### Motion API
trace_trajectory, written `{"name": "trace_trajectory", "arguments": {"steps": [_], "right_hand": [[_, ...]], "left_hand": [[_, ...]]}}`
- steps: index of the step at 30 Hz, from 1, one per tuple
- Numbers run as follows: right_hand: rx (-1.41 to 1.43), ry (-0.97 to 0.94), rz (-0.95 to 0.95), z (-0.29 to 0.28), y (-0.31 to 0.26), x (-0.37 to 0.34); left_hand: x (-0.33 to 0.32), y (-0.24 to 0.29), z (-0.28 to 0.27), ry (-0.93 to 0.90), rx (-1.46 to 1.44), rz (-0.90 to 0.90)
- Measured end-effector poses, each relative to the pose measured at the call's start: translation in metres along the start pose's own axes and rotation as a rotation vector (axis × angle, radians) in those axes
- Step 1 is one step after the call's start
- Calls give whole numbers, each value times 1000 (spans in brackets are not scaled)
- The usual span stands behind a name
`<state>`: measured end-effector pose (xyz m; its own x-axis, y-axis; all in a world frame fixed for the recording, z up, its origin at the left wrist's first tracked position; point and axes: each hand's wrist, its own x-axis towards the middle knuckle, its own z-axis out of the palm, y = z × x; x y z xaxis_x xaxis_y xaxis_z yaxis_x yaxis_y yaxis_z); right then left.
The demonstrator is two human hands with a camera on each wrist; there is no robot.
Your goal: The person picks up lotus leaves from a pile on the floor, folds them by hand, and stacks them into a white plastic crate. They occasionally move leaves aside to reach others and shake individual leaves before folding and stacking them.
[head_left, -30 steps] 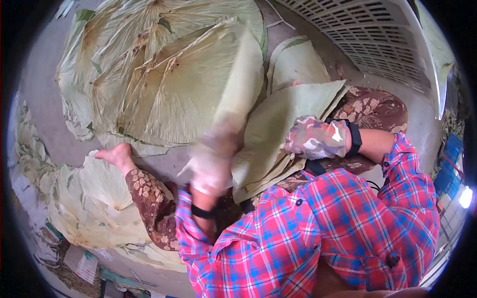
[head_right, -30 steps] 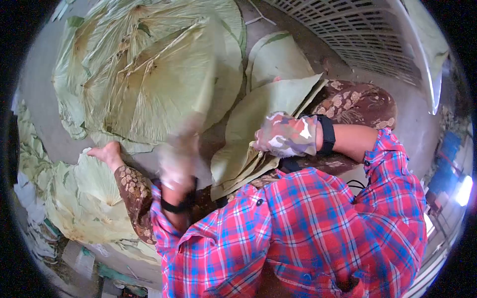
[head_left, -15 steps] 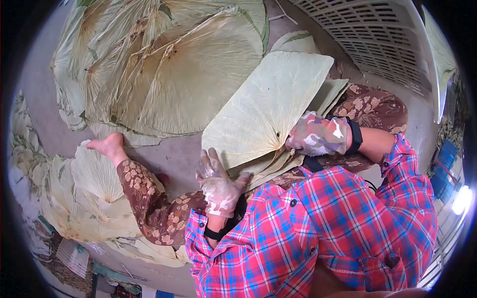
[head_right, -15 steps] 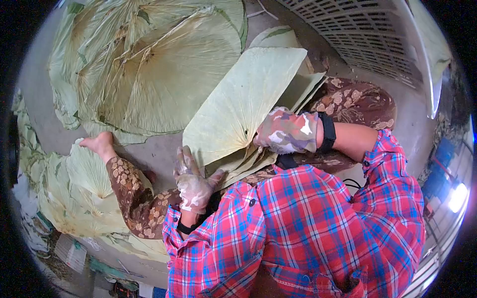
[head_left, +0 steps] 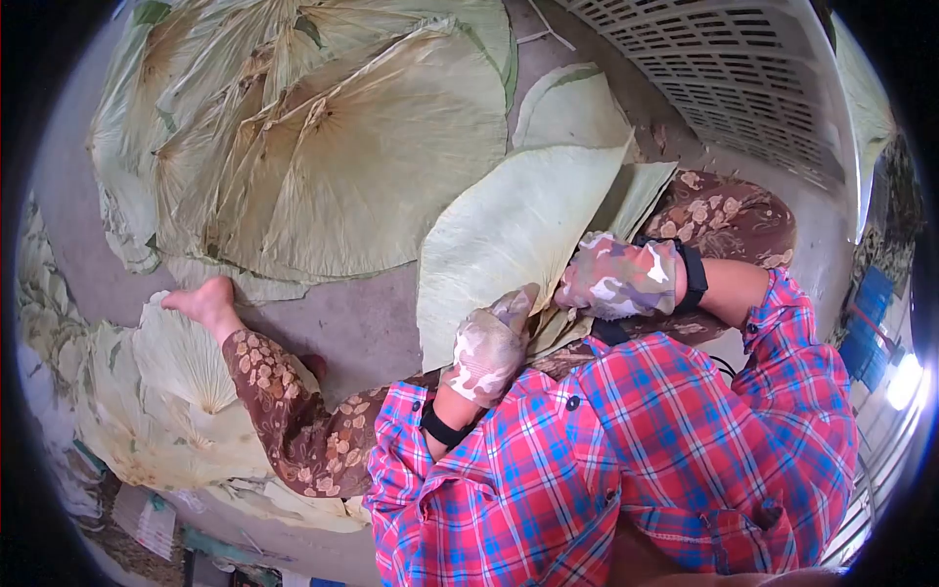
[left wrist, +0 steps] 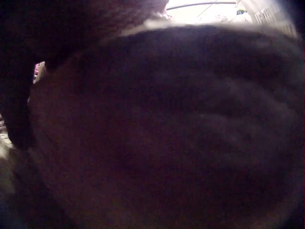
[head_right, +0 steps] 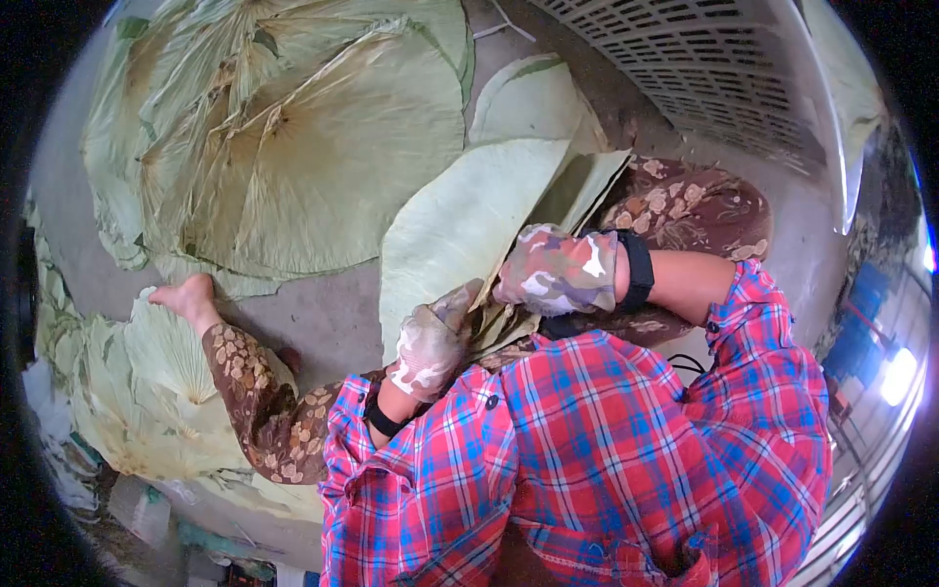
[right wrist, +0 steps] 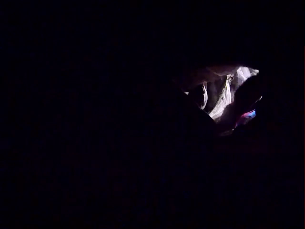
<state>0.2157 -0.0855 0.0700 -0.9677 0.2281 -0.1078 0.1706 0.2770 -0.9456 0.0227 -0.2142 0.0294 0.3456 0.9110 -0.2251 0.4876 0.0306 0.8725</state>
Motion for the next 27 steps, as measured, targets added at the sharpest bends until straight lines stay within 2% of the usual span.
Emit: {"name": "trace_trajectory", "arguments": {"steps": [2, 3, 5, 6, 8, 12, 14, 15, 16, 18, 20, 21, 22, 24, 25, 26, 27], "right_hand": [[84, -3, 43, 8, 10, -7], [85, -3, 44, 10, 11, -7], [353, 116, -5, 11, 11, -6], [352, 115, -4, 10, 11, -6], [251, 46, 61, 9, 8, -5], [118, -18, 47, 7, 11, -4], [-56, -108, 33, 9, 16, -5], [-122, -226, 95, 0, 2, 9], [-187, -342, 160, -9, -13, 23], [59, -331, 144, -18, -9, 24], [586, -400, 206, -29, 5, 30], [687, -309, 483, -35, -1, 30], [972, -139, 473, -28, 11, 26], [594, 68, 533, -23, 10, 29], [566, 157, 520, -20, 1, 35], [556, 244, 500, -18, -2, 34], [92, 226, 342, -14, 5, 32]], "left_hand": [[-1, 2, -1, -60, -23, -73], [-1, 2, 0, -62, -25, -73], [0, 2, 4, 3, -17, -20], [0, 3, 4, 4, -18, -20], [-1, 6, 5, 27, 17, -45], [1, 7, 5, 55, 35, -58], [1, 5, 3, 62, -45, -203], [4, -1, 1, 46, -135, -355], [6, -4, -9, 93, -146, -433], [10, -21, -25, 201, -133, -577], [16, -30, -49, 220, -232, -685], [15, -39, -51, 346, -317, -594], [18, -33, -60, 362, -310, -581], [25, -10, -79, 399, -233, -596], [27, -2, -76, 420, -31, -398], [33, 15, -68, 313, 175, -269], [37, 13, -50, 319, 133, -58]]}}
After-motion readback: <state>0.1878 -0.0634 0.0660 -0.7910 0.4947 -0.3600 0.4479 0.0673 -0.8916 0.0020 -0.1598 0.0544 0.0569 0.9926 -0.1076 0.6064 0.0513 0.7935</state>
